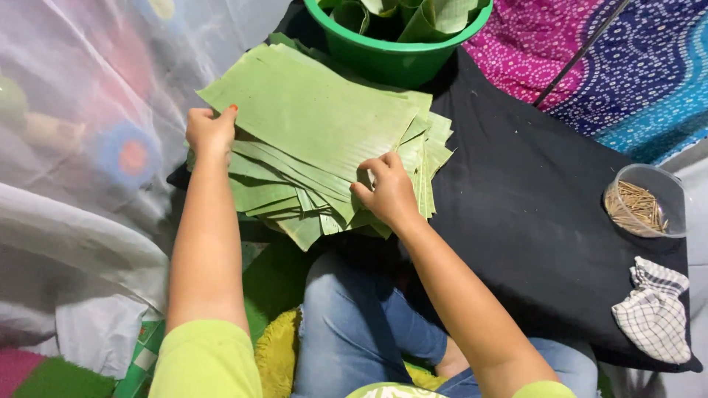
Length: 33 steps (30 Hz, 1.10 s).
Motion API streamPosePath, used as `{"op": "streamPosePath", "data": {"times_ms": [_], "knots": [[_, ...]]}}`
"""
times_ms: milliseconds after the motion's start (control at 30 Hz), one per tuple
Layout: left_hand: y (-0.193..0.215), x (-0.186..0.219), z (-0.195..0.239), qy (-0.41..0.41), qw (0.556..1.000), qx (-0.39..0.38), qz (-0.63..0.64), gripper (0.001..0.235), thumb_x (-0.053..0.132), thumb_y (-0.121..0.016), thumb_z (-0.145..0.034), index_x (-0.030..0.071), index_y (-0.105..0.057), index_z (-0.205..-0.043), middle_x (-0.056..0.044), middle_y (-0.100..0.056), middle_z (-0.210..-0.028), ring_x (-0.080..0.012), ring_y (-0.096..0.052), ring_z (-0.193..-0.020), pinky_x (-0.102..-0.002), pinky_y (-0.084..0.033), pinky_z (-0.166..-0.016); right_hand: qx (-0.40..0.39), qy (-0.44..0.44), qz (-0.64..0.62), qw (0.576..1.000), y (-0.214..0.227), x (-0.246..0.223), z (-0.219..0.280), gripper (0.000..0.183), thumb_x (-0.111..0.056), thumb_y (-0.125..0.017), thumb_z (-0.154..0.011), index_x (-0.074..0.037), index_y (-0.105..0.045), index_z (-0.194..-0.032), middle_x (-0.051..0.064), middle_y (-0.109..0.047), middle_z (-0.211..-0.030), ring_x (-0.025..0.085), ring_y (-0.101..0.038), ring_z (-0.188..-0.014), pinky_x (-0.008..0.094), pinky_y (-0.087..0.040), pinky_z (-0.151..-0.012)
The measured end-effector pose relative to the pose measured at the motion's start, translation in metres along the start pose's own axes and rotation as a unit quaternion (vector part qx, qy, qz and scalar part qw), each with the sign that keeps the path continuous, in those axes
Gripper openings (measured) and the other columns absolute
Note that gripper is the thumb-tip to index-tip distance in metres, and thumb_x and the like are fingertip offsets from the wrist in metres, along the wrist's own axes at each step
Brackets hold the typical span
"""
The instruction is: Preparing banana leaf cones by wiping them clean, folding them into a conical shape, and securing them with small wooden pins.
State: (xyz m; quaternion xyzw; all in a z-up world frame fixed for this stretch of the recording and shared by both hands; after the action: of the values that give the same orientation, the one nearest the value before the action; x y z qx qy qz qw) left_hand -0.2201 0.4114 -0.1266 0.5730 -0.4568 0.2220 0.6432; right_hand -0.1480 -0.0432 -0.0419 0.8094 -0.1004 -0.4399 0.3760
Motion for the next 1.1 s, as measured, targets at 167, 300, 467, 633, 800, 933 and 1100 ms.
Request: {"op": "streamPosePath", "data": {"times_ms": [167, 300, 467, 633, 800, 933, 1100], "knots": [[-0.015, -0.005, -0.002, -0.01, 1.0, -0.012, 0.005, 0.045, 0.042, -0.084, -0.075, 0.011, -0.068, -0.105, -0.007, -0.067, -0.096, -0.0283, -0.073, -0.093, -0.042, -0.06, -0.074, 0.014, 0.015, 0.019, 1.0, 0.0, 0.002, 0.001, 0.037, -0.021, -0.082, -0.08, -0.017, -0.067, -0.113, 0.008, -0.053, -0.118, 0.032, -0.074, -0.083, 0.048, -0.064, -0.078], [-0.01, 0.014, 0.016, -0.034, 0.999, -0.025, 0.032, 0.017, 0.017, -0.068, -0.078, 0.017, -0.057, -0.065, 0.004, -0.051, -0.059, -0.0161, -0.058, -0.054, -0.031, -0.05, -0.051, 0.055, 0.037, 0.077, 0.995, 0.008, 0.0, 0.006, 0.026, -0.023, -0.077, -0.088, -0.019, -0.066, -0.111, 0.008, -0.05, -0.121, 0.038, -0.075, -0.086, 0.05, -0.065, -0.078], [0.008, 0.075, 0.09, -0.067, 0.987, -0.126, 0.077, 0.012, 0.004, -0.064, -0.081, -0.003, -0.063, -0.092, -0.011, -0.064, -0.069, -0.0175, -0.073, -0.059, -0.033, -0.058, -0.059, 0.107, -0.055, -0.024, 0.992, 0.023, 0.052, 0.003, 0.02, -0.033, -0.08, -0.085, -0.017, -0.068, -0.089, 0.007, -0.054, -0.122, 0.039, -0.072, -0.098, 0.047, -0.062, -0.084], [0.017, 0.134, 0.172, -0.079, 0.972, -0.206, 0.075, 0.014, 0.005, -0.063, -0.078, -0.004, -0.069, -0.088, -0.014, -0.066, -0.064, -0.0151, -0.064, -0.051, -0.026, -0.052, -0.053, 0.233, -0.122, -0.084, 0.961, 0.057, 0.128, 0.015, 0.024, -0.021, -0.087, -0.071, -0.018, -0.065, -0.08, 0.005, -0.055, -0.11, 0.03, -0.066, -0.108, 0.037, -0.054, -0.093], [-0.01, 0.159, 0.268, -0.034, 0.938, -0.317, 0.136, 0.026, 0.007, -0.065, -0.078, -0.007, -0.07, -0.099, -0.019, -0.072, -0.072, -0.0179, -0.069, -0.057, -0.026, -0.058, -0.059, 0.311, -0.171, -0.321, 0.878, 0.123, 0.2, 0.083, 0.043, 0.003, -0.081, -0.076, -0.01, -0.065, -0.114, 0.013, -0.059, -0.115, 0.021, -0.07, -0.089, 0.033, -0.062, -0.08], [-0.064, 0.163, 0.36, -0.039, 0.919, -0.382, 0.092, 0.02, 0.019, -0.067, -0.079, 0.001, -0.075, -0.082, -0.013, -0.075, -0.067, -0.0172, -0.071, -0.053, -0.027, -0.055, -0.055, 0.359, -0.186, -0.26, 0.877, 0.199, 0.263, 0.172, 0.038, 0.003, -0.083, -0.077, -0.009, -0.066, -0.109, 0.013, -0.063, -0.113, 0.022, -0.071, -0.094, 0.031, -0.06, -0.081], [-0.137, 0.141, 0.484, 0.069, 0.844, -0.513, 0.139, 0.032, 0.012, -0.063, -0.084, -0.013, -0.063, -0.102, -0.024, -0.076, -0.079, -0.0152, -0.067, -0.051, -0.025, -0.057, -0.054, 0.384, -0.279, -0.134, 0.87, 0.275, 0.313, 0.271, 0.027, 0.001, -0.077, -0.081, -0.012, -0.069, -0.103, 0.008, -0.072, -0.114, 0.011, -0.072, -0.082, 0.022, -0.058, -0.071]]}}
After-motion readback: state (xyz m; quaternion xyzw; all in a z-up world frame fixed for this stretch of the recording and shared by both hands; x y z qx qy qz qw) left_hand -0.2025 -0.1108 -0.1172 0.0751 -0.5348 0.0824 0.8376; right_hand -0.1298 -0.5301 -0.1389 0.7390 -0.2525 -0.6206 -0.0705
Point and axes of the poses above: each hand's wrist, its own z-axis away from the middle knuckle, its own y-axis out of the back of the hand, x = y × z, the point moved 9 cm from there along -z, towards the middle knuckle
